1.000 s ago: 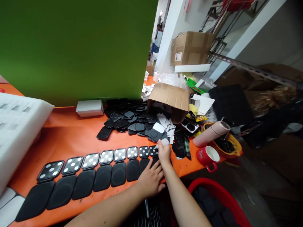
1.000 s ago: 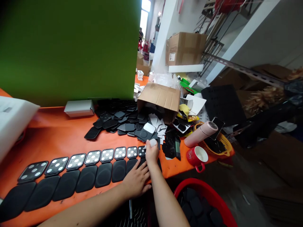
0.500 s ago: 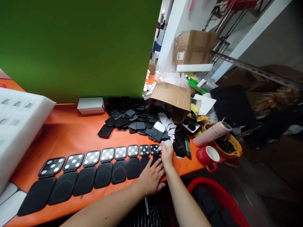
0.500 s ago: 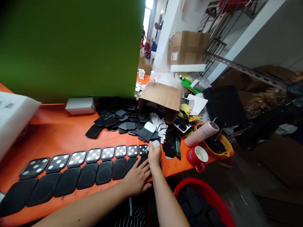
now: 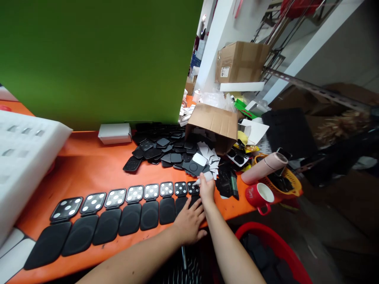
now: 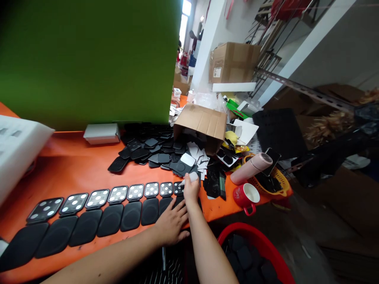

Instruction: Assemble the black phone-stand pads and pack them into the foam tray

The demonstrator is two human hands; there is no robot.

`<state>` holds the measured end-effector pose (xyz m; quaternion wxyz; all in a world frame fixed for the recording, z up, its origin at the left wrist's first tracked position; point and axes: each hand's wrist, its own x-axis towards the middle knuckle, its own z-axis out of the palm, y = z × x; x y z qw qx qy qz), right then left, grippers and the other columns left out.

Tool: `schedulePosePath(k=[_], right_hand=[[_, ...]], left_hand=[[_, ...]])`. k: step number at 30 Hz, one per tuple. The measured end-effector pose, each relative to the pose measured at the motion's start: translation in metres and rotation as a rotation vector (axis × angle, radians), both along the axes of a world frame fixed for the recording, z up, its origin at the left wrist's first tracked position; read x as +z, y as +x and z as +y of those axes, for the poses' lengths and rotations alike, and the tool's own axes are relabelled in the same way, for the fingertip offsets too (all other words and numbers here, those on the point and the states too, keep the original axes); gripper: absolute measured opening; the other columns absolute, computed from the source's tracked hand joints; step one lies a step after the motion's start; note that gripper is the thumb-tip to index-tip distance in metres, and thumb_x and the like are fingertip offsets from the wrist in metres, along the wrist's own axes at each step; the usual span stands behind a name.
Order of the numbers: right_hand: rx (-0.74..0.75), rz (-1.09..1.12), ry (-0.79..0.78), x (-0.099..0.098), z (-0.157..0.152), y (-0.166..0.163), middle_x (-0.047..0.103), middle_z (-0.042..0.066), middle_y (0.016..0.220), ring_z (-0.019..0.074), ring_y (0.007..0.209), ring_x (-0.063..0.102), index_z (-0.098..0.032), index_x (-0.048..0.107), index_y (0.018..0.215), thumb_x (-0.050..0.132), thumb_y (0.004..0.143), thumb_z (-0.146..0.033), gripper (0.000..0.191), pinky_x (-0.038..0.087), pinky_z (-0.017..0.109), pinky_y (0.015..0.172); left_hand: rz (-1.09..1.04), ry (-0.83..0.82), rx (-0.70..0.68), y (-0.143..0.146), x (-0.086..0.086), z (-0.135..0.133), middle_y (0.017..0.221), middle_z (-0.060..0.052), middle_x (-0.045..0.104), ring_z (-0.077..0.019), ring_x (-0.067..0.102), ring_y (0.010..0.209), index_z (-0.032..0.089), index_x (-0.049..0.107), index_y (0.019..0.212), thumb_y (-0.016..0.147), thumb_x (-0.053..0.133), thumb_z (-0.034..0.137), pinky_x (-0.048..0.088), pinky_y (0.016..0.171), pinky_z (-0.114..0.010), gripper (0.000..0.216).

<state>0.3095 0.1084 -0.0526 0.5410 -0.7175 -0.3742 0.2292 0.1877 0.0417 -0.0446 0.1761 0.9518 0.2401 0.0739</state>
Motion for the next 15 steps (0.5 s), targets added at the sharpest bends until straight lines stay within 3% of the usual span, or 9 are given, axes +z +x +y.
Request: schedulePosePath(k=[5, 9, 15], right_hand=[[-0.007, -0.033, -0.01, 0.001, 0.002, -0.001, 0.066, 0.009, 0.076, 0.0205, 0.069, 0.059, -0.016, 0.057, 0.082, 0.053, 0.07, -0.05, 0.036, 0.042, 0.027, 0.06], [-0.009, 0.037, 0.001, 0.001, 0.001, 0.004, 0.065, 0.01, 0.076, 0.0168, 0.058, 0.057, -0.013, 0.056, 0.084, 0.045, 0.075, -0.051, 0.041, 0.043, 0.026, 0.053], [0.058, 0.372, 0.041, 0.008, 0.0, -0.006, 0.063, 0.007, 0.067, 0.0112, 0.042, 0.05, -0.013, 0.055, 0.079, 0.044, 0.076, -0.054, 0.043, 0.038, 0.022, 0.04]], left_hand=[[0.003, 0.0, 0.003, -0.001, 0.004, -0.001, 0.137, -0.008, 0.034, -0.0258, 0.011, 0.13, 0.018, 0.031, 0.132, 0.079, 0.033, 0.057, 0.003, 0.103, -0.048, 0.066], [0.003, -0.046, 0.003, -0.002, 0.006, 0.0, 0.139, -0.009, 0.031, -0.0256, 0.01, 0.131, 0.018, 0.027, 0.134, 0.079, 0.031, 0.059, 0.003, 0.103, -0.049, 0.069], [-0.011, -0.172, -0.013, -0.002, 0.011, 0.007, 0.141, -0.008, 0.027, -0.0267, 0.013, 0.131, 0.02, 0.021, 0.136, 0.075, 0.035, 0.064, 0.009, 0.103, -0.049, 0.076]])
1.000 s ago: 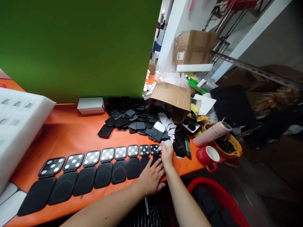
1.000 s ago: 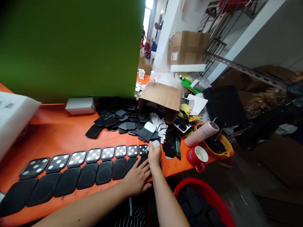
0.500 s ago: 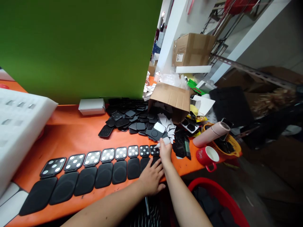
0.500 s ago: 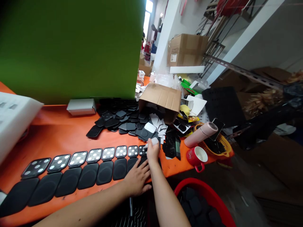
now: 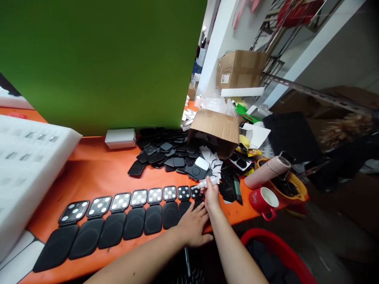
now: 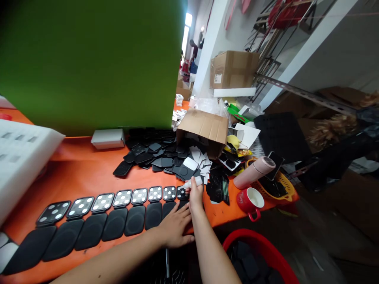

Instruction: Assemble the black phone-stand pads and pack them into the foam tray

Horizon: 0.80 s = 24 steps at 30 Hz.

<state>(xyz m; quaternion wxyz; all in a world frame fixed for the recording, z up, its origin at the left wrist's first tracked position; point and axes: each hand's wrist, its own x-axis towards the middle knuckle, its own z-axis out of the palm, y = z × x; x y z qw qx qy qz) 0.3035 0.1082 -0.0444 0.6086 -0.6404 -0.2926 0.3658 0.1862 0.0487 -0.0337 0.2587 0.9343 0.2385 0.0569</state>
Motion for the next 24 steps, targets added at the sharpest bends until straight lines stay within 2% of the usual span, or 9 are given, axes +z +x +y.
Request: schedulePosePath(k=[3, 6, 9, 12, 19, 24], right_hand=[[0.059, -0.017, -0.016, 0.004, -0.002, -0.011, 0.064, 0.005, 0.067, 0.0121, 0.043, 0.051, -0.014, 0.055, 0.081, 0.049, 0.073, -0.054, 0.041, 0.039, 0.023, 0.041], [0.069, -0.228, -0.057, 0.006, -0.006, -0.02, 0.065, 0.006, 0.071, 0.0148, 0.05, 0.055, -0.015, 0.054, 0.082, 0.053, 0.071, -0.052, 0.039, 0.042, 0.024, 0.046], [0.06, -0.449, -0.064, 0.005, -0.008, -0.026, 0.065, 0.007, 0.071, 0.0179, 0.059, 0.058, -0.016, 0.055, 0.079, 0.05, 0.074, -0.05, 0.035, 0.043, 0.026, 0.054], [0.061, -0.568, -0.068, 0.003, -0.008, -0.032, 0.065, 0.008, 0.071, 0.0201, 0.066, 0.059, -0.015, 0.057, 0.082, 0.047, 0.076, -0.049, 0.035, 0.043, 0.027, 0.059], [0.112, -0.707, -0.089, 0.004, -0.008, -0.039, 0.065, 0.009, 0.077, 0.021, 0.071, 0.059, -0.015, 0.057, 0.091, 0.044, 0.079, -0.045, 0.034, 0.042, 0.028, 0.062], [0.089, -0.688, -0.091, 0.0, -0.006, -0.033, 0.065, 0.01, 0.077, 0.0221, 0.074, 0.06, -0.014, 0.058, 0.091, 0.045, 0.078, -0.045, 0.036, 0.042, 0.029, 0.065]], left_hand=[[-0.019, 0.054, 0.02, -0.009, 0.007, 0.0, 0.139, -0.008, 0.032, -0.0258, 0.015, 0.13, 0.019, 0.026, 0.134, 0.077, 0.038, 0.058, 0.009, 0.105, -0.046, 0.07], [-0.01, 0.127, 0.093, -0.028, 0.011, -0.007, 0.139, -0.007, 0.031, -0.0248, 0.016, 0.13, 0.02, 0.027, 0.134, 0.08, 0.037, 0.052, 0.008, 0.106, -0.045, 0.063], [0.031, 0.148, 0.172, -0.05, 0.004, -0.014, 0.143, -0.005, 0.023, -0.0261, 0.015, 0.131, 0.023, 0.023, 0.136, 0.081, 0.035, 0.054, 0.01, 0.105, -0.048, 0.064], [0.078, 0.16, 0.196, -0.065, -0.006, -0.02, 0.144, -0.005, 0.02, -0.0282, 0.016, 0.13, 0.024, 0.02, 0.137, 0.08, 0.035, 0.056, 0.01, 0.103, -0.052, 0.066], [0.102, 0.2, 0.18, -0.07, -0.019, -0.021, 0.144, -0.004, 0.018, -0.0292, 0.019, 0.129, 0.024, 0.016, 0.138, 0.081, 0.036, 0.052, 0.008, 0.103, -0.053, 0.066], [0.116, 0.185, 0.183, -0.069, -0.02, -0.022, 0.144, -0.003, 0.014, -0.0287, 0.016, 0.13, 0.024, 0.012, 0.138, 0.082, 0.034, 0.053, 0.009, 0.102, -0.055, 0.067]])
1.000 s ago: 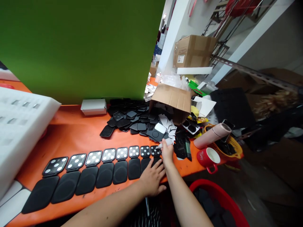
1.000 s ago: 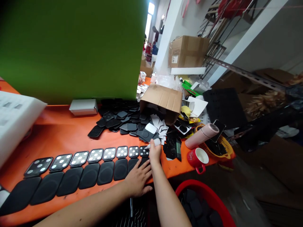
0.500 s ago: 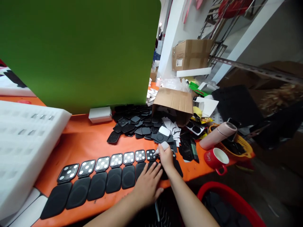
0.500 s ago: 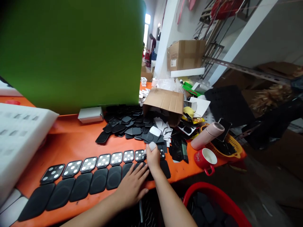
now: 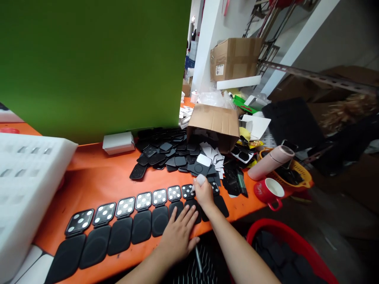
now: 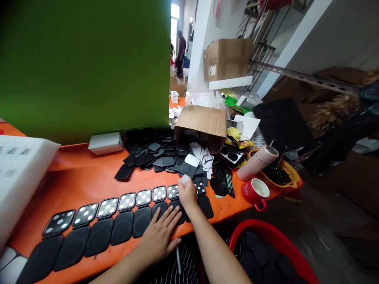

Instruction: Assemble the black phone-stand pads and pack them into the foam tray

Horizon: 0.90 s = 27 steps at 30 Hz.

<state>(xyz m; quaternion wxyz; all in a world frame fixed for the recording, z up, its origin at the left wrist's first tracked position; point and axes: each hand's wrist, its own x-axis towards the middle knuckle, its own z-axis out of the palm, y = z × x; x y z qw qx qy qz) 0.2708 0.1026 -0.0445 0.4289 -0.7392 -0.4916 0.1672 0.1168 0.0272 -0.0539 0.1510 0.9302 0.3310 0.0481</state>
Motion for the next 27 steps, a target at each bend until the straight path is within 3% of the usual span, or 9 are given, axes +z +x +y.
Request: schedulePosePath(k=[6, 11, 17, 22, 27], right_hand=[[-0.07, 0.155, 0.021, -0.007, 0.009, -0.003, 0.066, 0.009, 0.075, 0.0217, 0.071, 0.061, -0.014, 0.058, 0.088, 0.047, 0.076, -0.049, 0.039, 0.043, 0.028, 0.063], [-0.025, 0.123, 0.027, -0.008, 0.015, -0.012, 0.065, 0.007, 0.066, 0.0216, 0.067, 0.06, -0.014, 0.058, 0.087, 0.047, 0.077, -0.046, 0.035, 0.042, 0.029, 0.063], [-0.063, 0.194, 0.07, -0.007, 0.016, -0.011, 0.066, 0.009, 0.072, 0.0206, 0.065, 0.06, -0.014, 0.058, 0.085, 0.048, 0.075, -0.049, 0.037, 0.042, 0.028, 0.06], [0.038, 0.329, 0.036, -0.005, 0.012, -0.036, 0.065, 0.007, 0.069, 0.0169, 0.054, 0.057, -0.015, 0.057, 0.081, 0.045, 0.078, -0.049, 0.036, 0.042, 0.027, 0.053], [0.111, 0.184, -0.014, -0.002, 0.005, -0.057, 0.064, 0.006, 0.069, 0.0186, 0.063, 0.059, -0.016, 0.057, 0.078, 0.047, 0.078, -0.046, 0.033, 0.042, 0.027, 0.059]], left_hand=[[-0.026, -0.058, 0.018, 0.0, 0.001, 0.0, 0.145, -0.002, 0.013, -0.0284, 0.016, 0.13, 0.026, 0.014, 0.138, 0.081, 0.034, 0.055, 0.009, 0.102, -0.056, 0.067], [-0.078, -0.086, 0.02, -0.002, 0.001, 0.001, 0.144, -0.002, 0.015, -0.0278, 0.016, 0.13, 0.027, 0.012, 0.138, 0.081, 0.032, 0.057, 0.005, 0.103, -0.054, 0.068], [-0.063, -0.076, 0.029, -0.002, 0.001, 0.0, 0.145, -0.002, 0.015, -0.0278, 0.016, 0.13, 0.026, 0.014, 0.138, 0.081, 0.031, 0.057, 0.006, 0.103, -0.053, 0.067], [-0.055, -0.06, 0.03, -0.003, 0.006, 0.0, 0.143, -0.004, 0.024, -0.0256, 0.015, 0.13, 0.023, 0.017, 0.138, 0.081, 0.029, 0.058, 0.005, 0.104, -0.05, 0.068], [-0.065, -0.051, 0.021, -0.005, 0.01, 0.0, 0.138, -0.006, 0.033, -0.0255, 0.015, 0.13, 0.02, 0.026, 0.135, 0.082, 0.029, 0.057, 0.003, 0.104, -0.049, 0.065]])
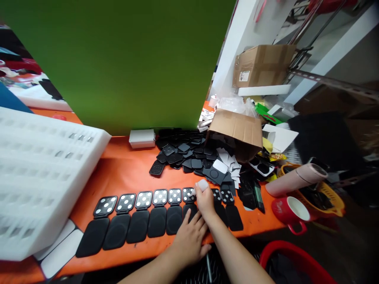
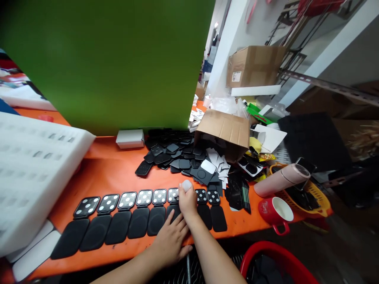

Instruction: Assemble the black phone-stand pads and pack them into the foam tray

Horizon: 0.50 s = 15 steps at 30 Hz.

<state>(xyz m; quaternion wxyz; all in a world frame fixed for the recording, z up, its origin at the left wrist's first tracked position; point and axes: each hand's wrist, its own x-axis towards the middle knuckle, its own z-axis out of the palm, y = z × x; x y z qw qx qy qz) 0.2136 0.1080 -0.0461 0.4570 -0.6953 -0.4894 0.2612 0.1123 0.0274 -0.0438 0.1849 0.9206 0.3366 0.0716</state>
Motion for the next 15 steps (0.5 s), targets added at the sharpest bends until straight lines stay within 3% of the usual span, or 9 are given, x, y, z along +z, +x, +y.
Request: schedulePosePath(k=[4, 10, 15], right_hand=[[0.012, -0.101, -0.022, 0.004, 0.0, 0.002, 0.064, 0.006, 0.067, 0.0193, 0.064, 0.058, -0.017, 0.056, 0.076, 0.048, 0.077, -0.046, 0.031, 0.041, 0.028, 0.06], [-0.034, 0.101, -0.016, -0.003, 0.011, 0.002, 0.066, 0.008, 0.074, 0.0184, 0.063, 0.059, -0.016, 0.054, 0.081, 0.047, 0.078, -0.047, 0.032, 0.042, 0.027, 0.059], [-0.006, 0.06, 0.032, -0.011, 0.017, -0.002, 0.065, 0.007, 0.068, 0.0198, 0.065, 0.06, -0.017, 0.055, 0.078, 0.049, 0.076, -0.048, 0.032, 0.043, 0.028, 0.062]], left_hand=[[-0.001, 0.005, -0.003, 0.0, 0.002, 0.0, 0.138, -0.006, 0.034, -0.0253, 0.016, 0.129, 0.02, 0.025, 0.135, 0.082, 0.028, 0.057, 0.004, 0.104, -0.048, 0.065], [-0.012, -0.001, 0.003, -0.001, 0.002, 0.0, 0.139, -0.007, 0.032, -0.0247, 0.014, 0.13, 0.018, 0.023, 0.136, 0.082, 0.028, 0.056, 0.003, 0.104, -0.048, 0.066], [-0.072, -0.037, 0.009, -0.002, 0.001, -0.001, 0.14, -0.007, 0.031, -0.0233, 0.012, 0.131, 0.019, 0.022, 0.136, 0.082, 0.028, 0.057, -0.002, 0.105, -0.048, 0.066]])
